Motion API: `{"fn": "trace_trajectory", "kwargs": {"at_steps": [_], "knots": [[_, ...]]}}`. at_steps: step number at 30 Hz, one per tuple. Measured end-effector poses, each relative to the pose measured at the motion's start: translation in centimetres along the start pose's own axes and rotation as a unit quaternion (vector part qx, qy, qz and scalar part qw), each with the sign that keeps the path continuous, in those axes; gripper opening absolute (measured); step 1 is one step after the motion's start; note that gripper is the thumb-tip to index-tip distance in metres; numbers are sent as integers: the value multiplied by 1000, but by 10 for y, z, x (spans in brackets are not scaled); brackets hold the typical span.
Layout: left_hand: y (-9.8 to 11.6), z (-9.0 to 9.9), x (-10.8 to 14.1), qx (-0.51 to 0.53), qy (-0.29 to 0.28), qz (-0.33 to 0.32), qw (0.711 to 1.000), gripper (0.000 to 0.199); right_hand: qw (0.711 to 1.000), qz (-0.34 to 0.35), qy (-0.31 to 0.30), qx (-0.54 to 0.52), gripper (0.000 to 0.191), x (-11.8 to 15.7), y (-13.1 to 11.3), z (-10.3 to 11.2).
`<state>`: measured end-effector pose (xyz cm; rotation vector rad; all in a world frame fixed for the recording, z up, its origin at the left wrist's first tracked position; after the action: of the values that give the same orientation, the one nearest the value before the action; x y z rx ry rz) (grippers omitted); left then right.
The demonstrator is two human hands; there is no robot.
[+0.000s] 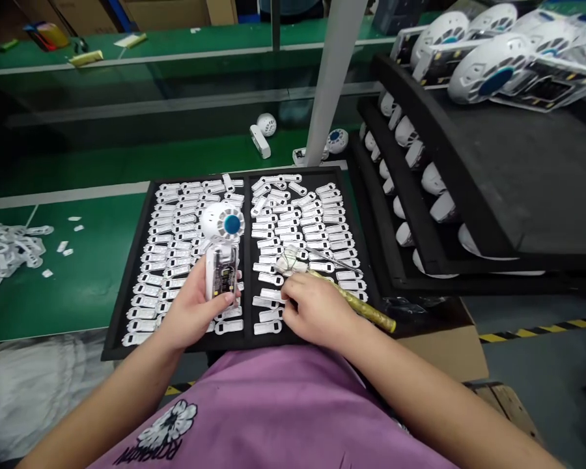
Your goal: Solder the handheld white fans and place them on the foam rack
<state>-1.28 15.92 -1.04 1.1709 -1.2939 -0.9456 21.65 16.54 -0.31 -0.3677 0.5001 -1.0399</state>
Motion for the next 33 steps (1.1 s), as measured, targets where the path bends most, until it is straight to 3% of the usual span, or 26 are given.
{"fn": "trace_trajectory", "kwargs": {"at_steps": [3,7,15,20,25,33], "knots": [[0,-19,-1,-2,-39,-24,999,92,990,-46,35,-131,15,-6,-8,8],[-2,-40,-1,-46,-70,-34,996,106,955,-162,55,-241,12,-14,-9,7],[-4,-65,1,-165,-17,-55,985,101,814,-328,148,-456,20,-16,-1,-4],[1,-73,0,-277,2,-116,954,100,750,-398,138,-509,18,-18,2,-5],[3,-74,1,-323,1,-120,939,100,725,-412,163,-527,18,-18,3,-6],[0,-71,1,-310,1,-130,942,92,744,-396,198,-500,20,-14,-1,-10]]}}
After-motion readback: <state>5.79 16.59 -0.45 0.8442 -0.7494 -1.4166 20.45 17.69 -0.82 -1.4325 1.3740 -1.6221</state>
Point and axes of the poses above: each hand's wrist, its own x-axis away from the middle knuckle, its own z-axis out of the back of the hand, y = z × x, the point moved 2 cm from there along -x, towards the middle knuckle, and after that the axes turned 15 degrees about y, right-handed, at the moved point
